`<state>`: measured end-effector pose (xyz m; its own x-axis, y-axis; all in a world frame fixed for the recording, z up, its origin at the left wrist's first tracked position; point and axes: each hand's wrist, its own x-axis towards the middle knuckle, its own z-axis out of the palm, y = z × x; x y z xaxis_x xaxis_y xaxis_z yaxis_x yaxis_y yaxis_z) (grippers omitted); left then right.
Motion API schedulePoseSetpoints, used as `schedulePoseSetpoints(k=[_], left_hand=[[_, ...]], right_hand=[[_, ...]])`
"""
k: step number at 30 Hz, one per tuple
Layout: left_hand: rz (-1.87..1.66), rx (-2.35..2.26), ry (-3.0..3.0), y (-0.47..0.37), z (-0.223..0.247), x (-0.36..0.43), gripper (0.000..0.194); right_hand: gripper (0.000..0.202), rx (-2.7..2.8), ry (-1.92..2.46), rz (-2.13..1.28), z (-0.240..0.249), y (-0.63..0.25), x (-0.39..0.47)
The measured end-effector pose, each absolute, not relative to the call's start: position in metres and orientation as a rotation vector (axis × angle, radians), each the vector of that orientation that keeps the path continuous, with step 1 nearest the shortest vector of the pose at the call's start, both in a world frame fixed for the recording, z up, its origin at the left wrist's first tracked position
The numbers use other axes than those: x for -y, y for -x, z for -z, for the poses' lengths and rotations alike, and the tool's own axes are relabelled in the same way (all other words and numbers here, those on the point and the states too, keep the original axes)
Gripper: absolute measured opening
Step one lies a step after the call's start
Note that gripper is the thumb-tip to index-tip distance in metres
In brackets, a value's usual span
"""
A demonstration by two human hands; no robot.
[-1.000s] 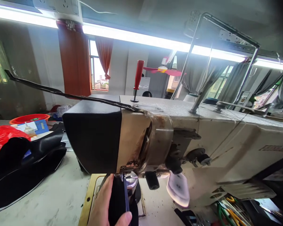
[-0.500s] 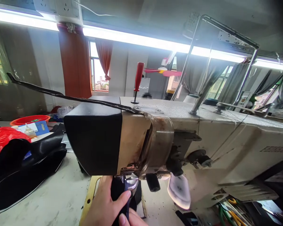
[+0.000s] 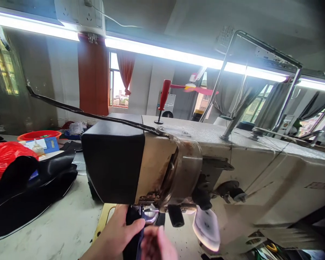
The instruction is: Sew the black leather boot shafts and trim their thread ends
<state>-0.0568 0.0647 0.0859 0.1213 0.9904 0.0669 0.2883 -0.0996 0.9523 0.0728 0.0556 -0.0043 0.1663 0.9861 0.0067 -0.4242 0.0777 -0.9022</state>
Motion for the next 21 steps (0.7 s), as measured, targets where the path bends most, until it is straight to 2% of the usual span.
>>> schedulePoseSetpoints(k=[2,4,11,14,21], left_hand=[[-1.034,-1.256,-1.563,0.057,-0.088,-0.065,0.035],[-1.038,-1.233,-1.565,0.056,-0.089,-0.064,0.037],[-1.048,-1.251,-1.575,0.054,-0.085,-0.068,0.035],[-1.050,-1.182,-1.608,0.055,-0.089,-0.069,0.036],[-0.948,-1.131,-1.575,0.058,-0.088,-0.068,0.044]], right_hand=[[0.057,0.631,0.801,-1.194,-0.012,-0.100,-0.068],[0.049,0.727,0.753,-1.144,-0.027,-0.120,-0.073],[0.013,1.502,0.815,-0.413,-0.045,-0.118,-0.063],[0.022,1.834,0.687,-0.160,-0.050,-0.113,-0.067],[0.021,1.905,0.734,-0.013,-0.054,-0.117,-0.072]])
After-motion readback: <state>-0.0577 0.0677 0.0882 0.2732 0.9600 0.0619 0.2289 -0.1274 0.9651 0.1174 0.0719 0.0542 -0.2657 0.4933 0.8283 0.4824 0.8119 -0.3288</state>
